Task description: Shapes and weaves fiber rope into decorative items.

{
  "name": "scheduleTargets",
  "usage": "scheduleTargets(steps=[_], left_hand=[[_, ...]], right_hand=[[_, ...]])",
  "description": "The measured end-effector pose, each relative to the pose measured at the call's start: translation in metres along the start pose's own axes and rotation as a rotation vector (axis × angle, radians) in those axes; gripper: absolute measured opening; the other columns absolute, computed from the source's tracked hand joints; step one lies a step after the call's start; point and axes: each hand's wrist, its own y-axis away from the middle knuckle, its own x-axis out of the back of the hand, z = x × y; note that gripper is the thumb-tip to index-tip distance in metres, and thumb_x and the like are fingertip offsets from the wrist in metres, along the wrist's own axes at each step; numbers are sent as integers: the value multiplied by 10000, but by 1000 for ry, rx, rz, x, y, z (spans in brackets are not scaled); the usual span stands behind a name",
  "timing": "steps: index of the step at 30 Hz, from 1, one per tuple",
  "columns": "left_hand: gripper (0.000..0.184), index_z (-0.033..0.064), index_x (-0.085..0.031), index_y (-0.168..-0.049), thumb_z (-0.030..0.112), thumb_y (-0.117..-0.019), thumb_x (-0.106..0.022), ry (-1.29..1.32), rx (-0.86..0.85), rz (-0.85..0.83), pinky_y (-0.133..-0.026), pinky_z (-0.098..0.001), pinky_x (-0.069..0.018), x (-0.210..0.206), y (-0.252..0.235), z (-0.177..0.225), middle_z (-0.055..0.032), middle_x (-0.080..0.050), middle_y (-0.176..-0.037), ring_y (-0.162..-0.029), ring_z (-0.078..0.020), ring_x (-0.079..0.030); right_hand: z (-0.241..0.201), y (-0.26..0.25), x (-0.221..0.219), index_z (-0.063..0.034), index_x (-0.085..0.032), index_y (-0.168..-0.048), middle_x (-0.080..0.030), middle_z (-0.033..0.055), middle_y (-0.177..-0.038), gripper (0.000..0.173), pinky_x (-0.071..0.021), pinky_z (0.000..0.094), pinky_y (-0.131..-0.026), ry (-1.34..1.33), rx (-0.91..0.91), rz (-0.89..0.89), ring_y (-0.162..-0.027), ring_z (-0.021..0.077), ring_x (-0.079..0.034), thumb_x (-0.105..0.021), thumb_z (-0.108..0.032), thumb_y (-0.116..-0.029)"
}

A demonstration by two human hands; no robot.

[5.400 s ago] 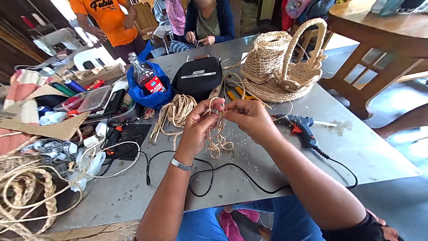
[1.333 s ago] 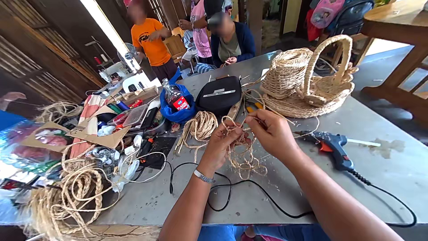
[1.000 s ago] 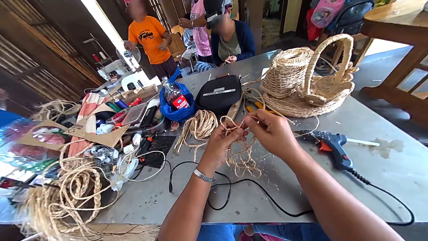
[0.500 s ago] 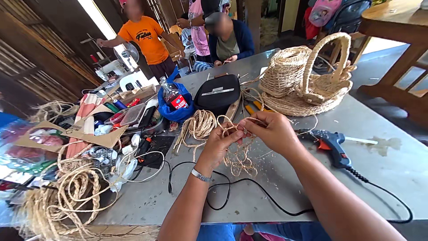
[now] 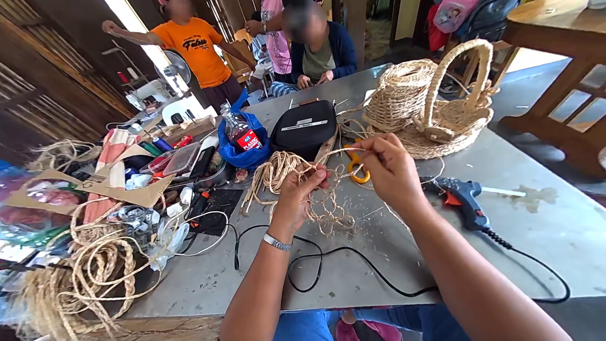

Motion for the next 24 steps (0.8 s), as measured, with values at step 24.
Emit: scheduleTargets(steps=[24], left_hand=[[161,64,-626,-1130,4,-999,-556,85,134,-149,-811,-325,-603,-9,6,-2,-79,-713,-949,-808,-150,-701]], right_hand=[[3,-1,-2,-68,-729,-1128,-711,45,-957,199,-582,236,-710,-16,58,14,-778,68,-670,-565,-127,-1032]])
